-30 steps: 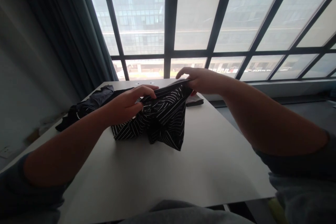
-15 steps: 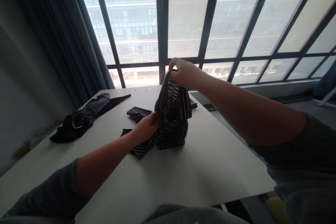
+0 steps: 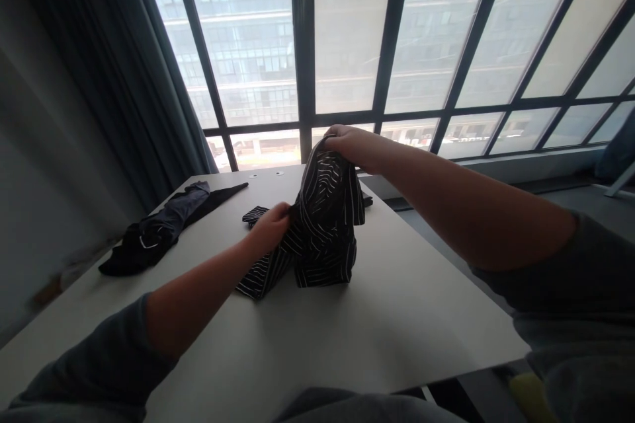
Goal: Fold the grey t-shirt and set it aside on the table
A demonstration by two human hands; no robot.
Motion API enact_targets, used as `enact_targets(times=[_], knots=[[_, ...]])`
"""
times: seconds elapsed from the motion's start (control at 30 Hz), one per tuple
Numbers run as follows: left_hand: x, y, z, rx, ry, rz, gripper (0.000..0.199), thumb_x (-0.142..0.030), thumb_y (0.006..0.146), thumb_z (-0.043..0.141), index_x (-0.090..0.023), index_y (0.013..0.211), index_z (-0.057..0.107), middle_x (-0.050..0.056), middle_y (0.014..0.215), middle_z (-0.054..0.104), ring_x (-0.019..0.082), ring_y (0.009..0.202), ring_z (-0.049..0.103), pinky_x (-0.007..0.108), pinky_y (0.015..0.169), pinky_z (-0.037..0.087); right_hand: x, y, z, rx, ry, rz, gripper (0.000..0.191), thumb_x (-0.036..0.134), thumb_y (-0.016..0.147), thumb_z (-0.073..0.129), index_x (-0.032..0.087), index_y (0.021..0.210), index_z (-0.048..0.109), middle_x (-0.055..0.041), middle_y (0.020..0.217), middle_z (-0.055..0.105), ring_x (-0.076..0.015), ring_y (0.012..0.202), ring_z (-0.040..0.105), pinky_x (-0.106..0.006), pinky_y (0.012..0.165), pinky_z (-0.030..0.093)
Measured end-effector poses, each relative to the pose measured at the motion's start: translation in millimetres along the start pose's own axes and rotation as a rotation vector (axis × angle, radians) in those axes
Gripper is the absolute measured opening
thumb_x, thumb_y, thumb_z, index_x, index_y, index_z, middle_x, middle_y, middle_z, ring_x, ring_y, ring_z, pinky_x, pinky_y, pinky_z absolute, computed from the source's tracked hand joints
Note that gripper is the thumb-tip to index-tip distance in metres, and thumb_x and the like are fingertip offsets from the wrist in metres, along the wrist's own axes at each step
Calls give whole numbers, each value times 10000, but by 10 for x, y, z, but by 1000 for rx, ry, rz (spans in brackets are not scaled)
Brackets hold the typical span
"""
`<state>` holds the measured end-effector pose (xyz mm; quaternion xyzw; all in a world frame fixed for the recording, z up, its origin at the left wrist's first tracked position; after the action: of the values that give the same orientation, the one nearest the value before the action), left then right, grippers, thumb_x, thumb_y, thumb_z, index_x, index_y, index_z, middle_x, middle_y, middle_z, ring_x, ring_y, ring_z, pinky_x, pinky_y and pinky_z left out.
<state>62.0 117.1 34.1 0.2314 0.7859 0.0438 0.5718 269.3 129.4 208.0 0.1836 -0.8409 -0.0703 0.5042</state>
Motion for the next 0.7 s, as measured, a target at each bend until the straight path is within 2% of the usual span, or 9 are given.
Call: enact_targets(times=[0.07,0.13,0.2,0.27,0.37,0.47,0.63,0.7], knots=[[-57,65,-351,-150,-96,-32,361,-563,862,662,-209,913,617,-2,758,667,186,689,629,310,655,518,39,-78,-96,55,-6,-44,203,300,790,846,242,890,679,-39,711,655,-215,648,660,-331,540,581],[-197,83,-722,-275,-79,-32,381,-595,870,648,-223,932,596,-22,736,638,171,659,594,285,627,474,31,-164,-226,108,-6,-33,220,319,767,872,241,869,693,-41,729,669,-222,679,666,-337,571,585],[-469,63,-1044,-362,128,43,333,-565,901,624,-236,947,605,-20,744,631,182,690,589,281,635,443,-22,-246,-372,128,-2,39,225,317,759,878,229,867,700,-45,753,683,-228,710,678,-333,595,585],[-840,15,-1251,-405,423,172,246,-484,941,590,-241,961,621,-11,785,635,196,761,597,287,683,430,-67,-314,-495,136,14,83,252,263,731,889,212,893,702,-34,769,689,-221,742,694,-314,620,584],[-1352,-70,-1414,-444,705,264,208,-401,999,513,-223,977,619,-8,827,631,186,796,588,284,737,416,-53,-371,-576,190,51,6,410,152,650,907,189,997,693,7,796,696,-194,798,706,-277,660,576],[-1777,-132,-1503,-496,881,280,274,-403,1043,459,-184,1025,622,-9,836,613,169,806,574,278,802,420,20,-406,-529,273,47,-137,538,152,646,906,184,1129,671,31,864,714,-170,848,707,-258,689,570],[-2369,-139,-1555,-510,1078,307,342,-432,1050,449,-158,1098,646,8,831,601,207,865,613,381,946,452,140,-471,-339,293,-25,-238,517,174,707,871,197,1190,686,30,874,712,-182,878,722,-271,707,589],[-2590,-128,-1555,-492,1122,335,324,-397,1022,478,-147,1104,668,6,817,598,218,886,631,424,964,465,186,-514,-247,348,-11,-245,503,161,709,858,199,1186,704,20,882,719,-188,876,724,-279,717,599]])
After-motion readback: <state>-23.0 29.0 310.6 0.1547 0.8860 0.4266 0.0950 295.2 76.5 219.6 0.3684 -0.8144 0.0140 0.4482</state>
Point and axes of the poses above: each hand's wrist, its own y-axis towards the middle knuckle, its own z-axis out of the palm, x = y × z, the point moved 6 cm from there along y, towards the middle knuckle
